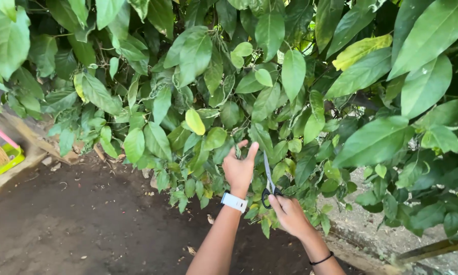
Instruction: The recorder is harvesting small red and green chili peppers from a dense hedge using scissors and placing them into a small plastic bag.
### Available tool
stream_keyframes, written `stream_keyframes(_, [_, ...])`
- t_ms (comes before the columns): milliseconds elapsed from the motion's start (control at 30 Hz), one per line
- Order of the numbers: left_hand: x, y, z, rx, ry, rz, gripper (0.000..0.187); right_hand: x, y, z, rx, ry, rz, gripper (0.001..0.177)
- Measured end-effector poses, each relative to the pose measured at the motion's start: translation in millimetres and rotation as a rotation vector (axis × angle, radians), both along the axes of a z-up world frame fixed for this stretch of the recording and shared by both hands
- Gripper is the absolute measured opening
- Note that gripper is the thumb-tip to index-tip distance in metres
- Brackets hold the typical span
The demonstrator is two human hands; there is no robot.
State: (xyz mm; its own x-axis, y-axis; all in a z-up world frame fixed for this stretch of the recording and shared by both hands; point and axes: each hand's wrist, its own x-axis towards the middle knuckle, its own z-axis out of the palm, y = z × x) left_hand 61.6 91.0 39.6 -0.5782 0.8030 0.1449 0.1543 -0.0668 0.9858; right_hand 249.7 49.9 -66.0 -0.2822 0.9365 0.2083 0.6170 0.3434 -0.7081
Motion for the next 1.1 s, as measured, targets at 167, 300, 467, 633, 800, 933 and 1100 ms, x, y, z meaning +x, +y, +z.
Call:
stream_keyframes(167, [9.3, 16.5, 2.9, -0.120, 0.122, 0.155, 0.046, 3.3, 16.8, 19.7, 0.111, -0.115, 0.044, 0.038])
stream_keyframes(300, [9.4, 14.3, 2.7, -0.175, 0.144, 0.187, 0.034, -2.9, 22.6, 41.8, 0.188, -0.122, 0.112, 0.040])
stream_keyframes(467, [-0.9, 1.2, -3.2, -0.145, 0.113, 0.181, 0.031, -19.7, 23.3, 79.9, -0.040, -0.313, 0.105, 0.048])
stream_keyframes(633, [-12.7, -9.1, 1.2, -0.074, 0.087, 0.182, 0.030, -28.6, 42.6, 63.9, 0.181, -0.253, 0.190, 0.054])
stream_keyframes(800, [-17.8, -16.3, 3.4, -0.082, 0.083, 0.140, 0.029, -44.7, 42.8, 76.8, 0.057, -0.353, 0.149, 0.052])
stream_keyframes(933, [-18.8, -19.3, 1.9, -0.077, 0.083, 0.138, 0.029, -48.7, 48.9, 71.5, 0.124, -0.360, 0.160, 0.055])
stream_keyframes(1100, [-21.1, -20.2, -2.0, -0.108, 0.100, 0.115, 0.029, -51.4, 57.2, 47.8, 0.185, -0.320, 0.199, 0.041])
